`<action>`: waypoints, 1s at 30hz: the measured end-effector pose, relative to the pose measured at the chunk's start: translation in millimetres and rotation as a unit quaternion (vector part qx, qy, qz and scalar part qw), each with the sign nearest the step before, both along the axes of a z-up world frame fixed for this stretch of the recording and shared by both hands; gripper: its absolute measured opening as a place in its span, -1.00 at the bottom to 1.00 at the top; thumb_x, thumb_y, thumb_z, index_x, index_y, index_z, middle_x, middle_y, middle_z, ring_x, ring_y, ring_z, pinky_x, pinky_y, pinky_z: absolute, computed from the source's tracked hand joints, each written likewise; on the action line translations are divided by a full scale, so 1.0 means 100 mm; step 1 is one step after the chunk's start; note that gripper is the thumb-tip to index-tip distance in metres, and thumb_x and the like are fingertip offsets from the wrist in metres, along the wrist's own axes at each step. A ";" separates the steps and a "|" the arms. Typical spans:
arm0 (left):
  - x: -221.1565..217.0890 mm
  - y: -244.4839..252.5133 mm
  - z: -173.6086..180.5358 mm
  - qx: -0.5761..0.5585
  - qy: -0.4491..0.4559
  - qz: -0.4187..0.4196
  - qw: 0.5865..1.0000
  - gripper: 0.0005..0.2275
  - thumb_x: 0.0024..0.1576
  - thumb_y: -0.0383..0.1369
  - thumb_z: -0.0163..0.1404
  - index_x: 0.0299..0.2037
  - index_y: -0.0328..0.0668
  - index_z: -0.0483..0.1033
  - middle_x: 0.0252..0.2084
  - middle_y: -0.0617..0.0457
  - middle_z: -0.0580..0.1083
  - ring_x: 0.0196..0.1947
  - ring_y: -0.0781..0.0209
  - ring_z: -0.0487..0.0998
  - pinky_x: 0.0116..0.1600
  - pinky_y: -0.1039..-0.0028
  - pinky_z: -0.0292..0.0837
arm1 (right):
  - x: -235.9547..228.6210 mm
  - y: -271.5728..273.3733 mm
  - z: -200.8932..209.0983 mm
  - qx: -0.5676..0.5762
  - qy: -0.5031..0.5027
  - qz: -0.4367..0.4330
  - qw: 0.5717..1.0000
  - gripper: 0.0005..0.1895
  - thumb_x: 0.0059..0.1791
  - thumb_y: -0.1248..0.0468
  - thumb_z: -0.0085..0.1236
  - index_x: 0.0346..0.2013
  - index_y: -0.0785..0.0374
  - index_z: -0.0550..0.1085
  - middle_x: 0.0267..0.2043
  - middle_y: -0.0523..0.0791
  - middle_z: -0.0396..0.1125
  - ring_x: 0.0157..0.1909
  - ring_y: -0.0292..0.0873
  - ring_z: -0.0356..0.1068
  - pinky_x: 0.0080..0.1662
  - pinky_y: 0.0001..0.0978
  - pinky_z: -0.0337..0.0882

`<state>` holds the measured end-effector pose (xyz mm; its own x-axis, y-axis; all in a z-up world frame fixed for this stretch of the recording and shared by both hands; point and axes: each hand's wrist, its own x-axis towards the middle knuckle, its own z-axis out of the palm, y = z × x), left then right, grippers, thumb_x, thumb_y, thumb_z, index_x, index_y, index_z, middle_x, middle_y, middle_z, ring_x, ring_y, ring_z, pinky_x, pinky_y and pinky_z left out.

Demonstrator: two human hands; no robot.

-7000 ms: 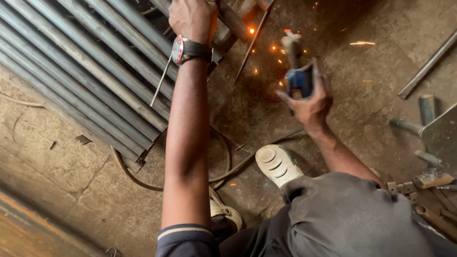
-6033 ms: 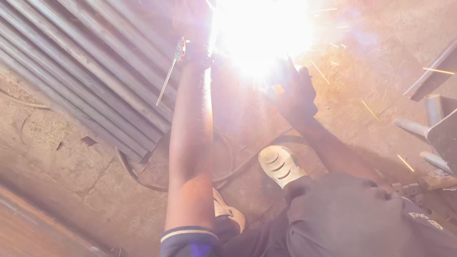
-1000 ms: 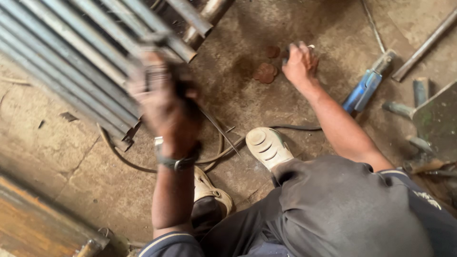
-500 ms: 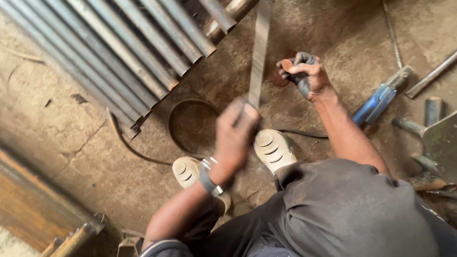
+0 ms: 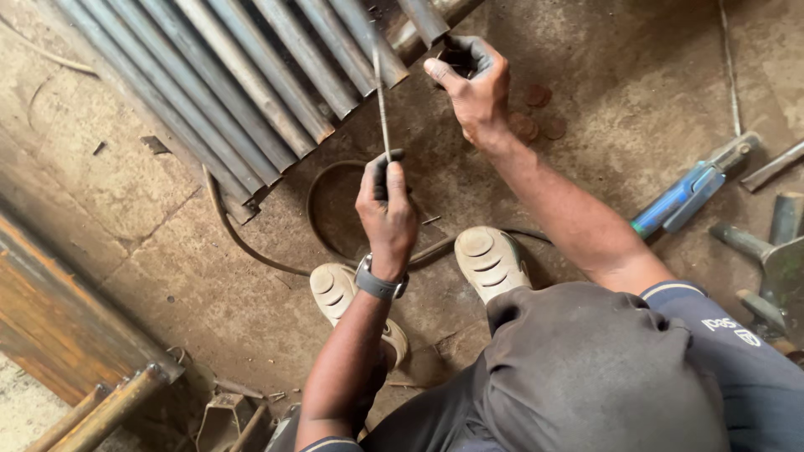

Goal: The person welds multiple metal bars to a frame using a handheld welding torch and filler rods. They repeatedly position the filler rod, strike an arc, and weld along the joints of the bars, creating visible sparks and molten metal.

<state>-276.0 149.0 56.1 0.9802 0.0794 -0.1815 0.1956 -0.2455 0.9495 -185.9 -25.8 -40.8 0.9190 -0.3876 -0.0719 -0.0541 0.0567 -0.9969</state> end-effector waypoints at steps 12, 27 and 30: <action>0.07 0.02 0.02 -0.041 0.005 0.001 0.999 -0.81 0.37 -0.38 -0.08 0.05 -0.28 0.53 -0.36 0.23 0.41 -0.42 0.50 0.35 -0.34 0.63 0.27 | -0.20 0.26 0.38 0.306 0.025 0.124 0.944 -0.04 0.01 0.37 0.19 0.56 0.33 -0.15 -0.19 0.01 0.48 -0.25 -0.16 0.53 -0.18 -0.34 0.65; 0.10 0.07 -0.07 -0.105 -0.038 0.030 0.993 -0.83 0.41 -0.42 -0.11 0.06 -0.30 0.51 -0.42 0.31 0.27 -0.46 0.55 0.18 -0.38 0.65 0.06 | -0.23 0.39 0.61 0.711 0.057 0.080 0.696 0.02 -0.05 0.47 0.13 0.53 0.00 -0.24 0.04 0.15 0.32 -0.05 0.02 0.50 -0.03 -0.26 0.63; 0.09 0.08 -0.07 -0.094 -0.034 0.032 0.994 -0.83 0.40 -0.41 -0.11 0.06 -0.29 0.52 -0.43 0.31 0.28 -0.47 0.55 0.19 -0.38 0.64 0.08 | -0.32 0.21 0.47 0.594 0.017 0.057 0.802 -0.17 -0.07 0.47 0.23 0.41 -0.03 0.11 -0.01 0.10 0.38 -0.08 -0.06 0.50 -0.08 -0.31 0.62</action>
